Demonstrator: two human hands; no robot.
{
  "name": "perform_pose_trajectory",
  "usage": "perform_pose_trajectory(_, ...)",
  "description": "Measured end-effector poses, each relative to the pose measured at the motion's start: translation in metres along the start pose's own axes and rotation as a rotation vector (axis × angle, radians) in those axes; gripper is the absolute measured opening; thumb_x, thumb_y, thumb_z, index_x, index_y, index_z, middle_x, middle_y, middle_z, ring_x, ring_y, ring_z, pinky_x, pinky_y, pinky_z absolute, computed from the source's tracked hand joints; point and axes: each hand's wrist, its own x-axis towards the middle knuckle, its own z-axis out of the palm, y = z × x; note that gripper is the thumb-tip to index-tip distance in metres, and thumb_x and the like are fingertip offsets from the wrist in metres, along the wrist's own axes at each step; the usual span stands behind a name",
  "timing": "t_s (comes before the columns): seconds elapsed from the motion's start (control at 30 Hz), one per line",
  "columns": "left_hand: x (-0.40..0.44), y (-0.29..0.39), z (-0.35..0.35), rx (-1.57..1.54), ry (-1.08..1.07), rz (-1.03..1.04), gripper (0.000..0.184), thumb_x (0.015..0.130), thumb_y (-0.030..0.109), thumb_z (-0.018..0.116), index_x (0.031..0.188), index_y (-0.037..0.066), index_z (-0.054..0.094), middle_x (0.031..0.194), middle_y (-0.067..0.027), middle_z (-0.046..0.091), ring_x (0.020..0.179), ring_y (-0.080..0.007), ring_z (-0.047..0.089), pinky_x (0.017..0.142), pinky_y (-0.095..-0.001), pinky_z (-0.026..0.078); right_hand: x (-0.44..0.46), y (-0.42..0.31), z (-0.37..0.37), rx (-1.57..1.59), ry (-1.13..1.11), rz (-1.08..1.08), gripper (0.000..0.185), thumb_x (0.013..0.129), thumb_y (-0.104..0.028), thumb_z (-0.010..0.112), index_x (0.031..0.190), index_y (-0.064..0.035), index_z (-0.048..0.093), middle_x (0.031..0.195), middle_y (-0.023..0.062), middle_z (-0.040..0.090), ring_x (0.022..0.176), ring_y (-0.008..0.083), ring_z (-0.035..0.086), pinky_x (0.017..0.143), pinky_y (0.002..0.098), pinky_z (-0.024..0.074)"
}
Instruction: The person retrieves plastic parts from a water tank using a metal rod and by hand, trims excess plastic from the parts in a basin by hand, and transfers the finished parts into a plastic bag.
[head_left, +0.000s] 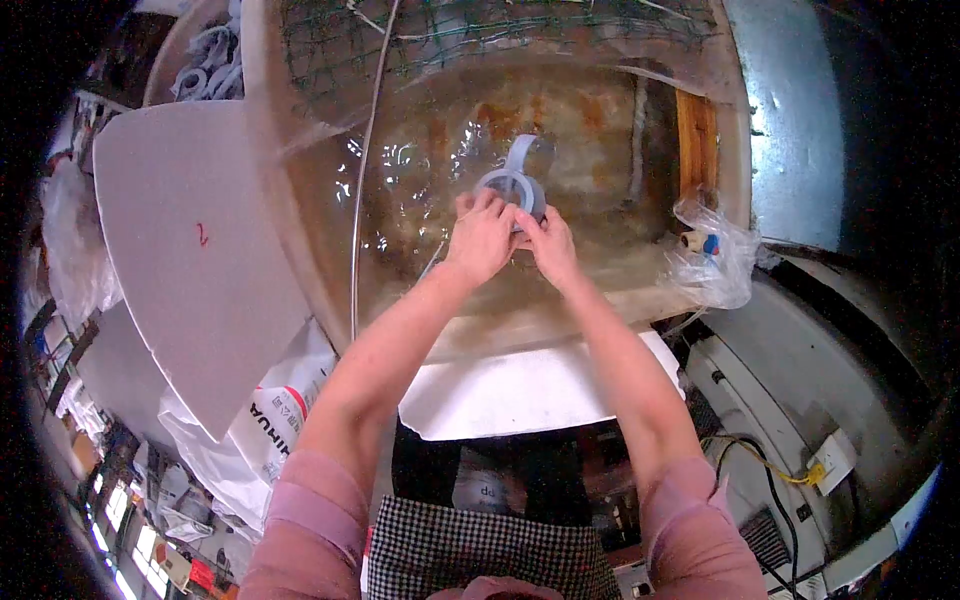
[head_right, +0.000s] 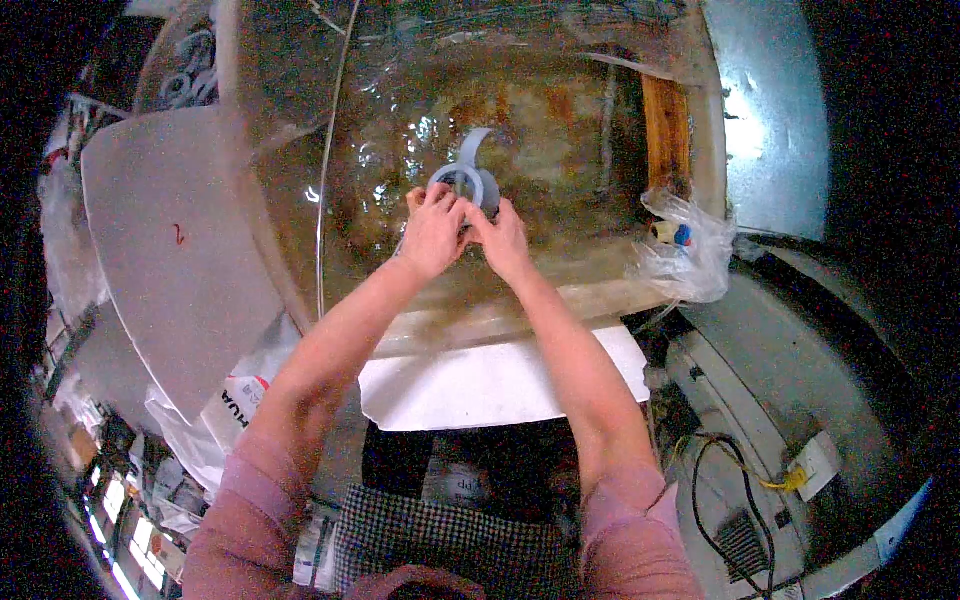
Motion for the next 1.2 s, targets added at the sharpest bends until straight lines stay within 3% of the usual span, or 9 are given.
perform_pose_trajectory(0.13, -0.018, 0.019, -0.027, -0.157, 0.168, 0.095, 0.065, 0.069, 0.044, 0.065, 0.115, 0.001, 0.049, 0.126, -0.0115, 0.043, 0.118, -0.0293, 0.036, 0.094, -0.0478, 0.025, -0.019, -0.029, -0.023, 0.125, 0.053, -0.104, 0.047, 0.079, -0.031, 0.064, 0.108, 0.0027, 0.048, 0.088, 0.0138, 0.062, 0.077, 0.0204, 0.061, 0.067, 0.0319, 0.0491)
perform_pose_trajectory(0.3, -0.056, 0.033, -0.062, -0.571, 0.131, 0.121, 0.049, 0.067, 0.035, 0.073, 0.113, 0.027, 0.059, 0.131, -0.0166, 0.033, 0.117, -0.0364, 0.032, 0.1, -0.0463, 0.021, -0.049, -0.034, -0.069, -0.37, 0.177, -0.305, 0.056, 0.076, -0.025, 0.065, 0.121, 0.0007, 0.043, 0.092, 0.0129, 0.06, 0.076, 0.0185, 0.061, 0.064, 0.0305, 0.0503)
perform_pose_trajectory(0.4, -0.082, 0.013, -0.066, -0.54, 0.349, -0.241, 0.051, 0.067, 0.03, 0.074, 0.113, 0.016, 0.057, 0.127, -0.0174, 0.037, 0.114, -0.0346, 0.036, 0.097, -0.0441, 0.025, -0.068, -0.03, -0.089, -0.222, 0.147, -0.232, 0.052, 0.076, -0.028, 0.063, 0.117, 0.0005, 0.048, 0.09, 0.0081, 0.058, 0.086, 0.0141, 0.056, 0.073, 0.0324, 0.0471)
perform_pose_trajectory(0.53, -0.133, -0.052, -0.039, 0.244, 0.279, -0.863, 0.058, 0.072, 0.021, 0.068, 0.121, 0.005, 0.043, 0.117, -0.0145, 0.046, 0.11, -0.0322, 0.041, 0.092, -0.0435, 0.03, -0.083, -0.031, -0.104, 0.68, -0.06, 0.022, 0.03, 0.084, -0.019, 0.05, 0.107, 0.0004, 0.052, 0.093, 0.0063, 0.055, 0.067, 0.0137, 0.056, 0.043, 0.0274, 0.0467)
perform_pose_trajectory(0.57, -0.146, -0.066, -0.028, 0.324, 0.204, -0.936, 0.053, 0.074, 0.019, 0.065, 0.119, 0.004, 0.042, 0.113, -0.0132, 0.05, 0.109, -0.0306, 0.043, 0.091, -0.0445, 0.031, -0.084, -0.048, -0.095, 0.381, -0.025, -0.188, 0.031, 0.084, -0.021, 0.051, 0.107, 0.0, 0.052, 0.086, 0.0054, 0.056, 0.063, 0.0128, 0.056, 0.041, 0.0254, 0.0455)
perform_pose_trajectory(0.63, -0.158, -0.084, -0.018, 0.236, 0.083, -0.94, 0.041, 0.076, 0.017, 0.063, 0.11, 0.004, 0.044, 0.105, -0.0134, 0.053, 0.102, -0.0307, 0.048, 0.086, -0.0449, 0.034, -0.068, -0.103, -0.072, 0.283, -0.119, -0.084, 0.033, 0.083, -0.022, 0.055, 0.107, 0.0012, 0.053, 0.079, 0.0049, 0.056, 0.052, 0.0124, 0.055, 0.04, 0.0254, 0.0459)
perform_pose_trajectory(0.7, -0.162, -0.089, -0.013, 0.146, -0.034, -0.944, 0.029, 0.078, 0.016, 0.06, 0.101, 0.004, 0.046, 0.098, -0.0136, 0.057, 0.095, -0.0308, 0.053, 0.082, -0.0452, 0.038, -0.035, -0.106, -0.039, 0.044, -0.033, -0.03, 0.035, 0.081, -0.023, 0.059, 0.104, 0.0034, 0.054, 0.08, 0.008, 0.059, 0.052, 0.0151, 0.058, 0.043, 0.0272, 0.0485)
perform_pose_trajectory(0.93, -0.186, -0.031, -0.052, -0.376, 0.296, -1.027, 0.013, 0.086, 0.013, 0.052, 0.085, 0.003, 0.044, 0.076, -0.0208, 0.055, 0.075, -0.0407, 0.053, 0.063, -0.0438, 0.041, 0.093, -0.08, 0.046, -0.269, 0.103, -0.153, 0.045, 0.073, -0.027, 0.065, 0.102, 0.0048, 0.054, 0.083, 0.0178, 0.063, 0.062, 0.0242, 0.064, 0.053, 0.0339, 0.0522)
perform_pose_trajectory(1.2, -0.264, 0.039, -0.086, -0.572, 0.28, -1.083, 0.015, 0.086, 0.009, 0.051, 0.099, 0.001, 0.05, 0.075, -0.0164, 0.055, 0.066, -0.0249, 0.054, 0.065, -0.0336, 0.044, 0.17, -0.119, 0.084, -0.511, 0.265, -0.266, 0.071, 0.068, -0.028, 0.07, 0.122, 0.0055, 0.039, 0.113, 0.0287, 0.051, 0.107, 0.035, 0.052, 0.091, 0.042, 0.0416)
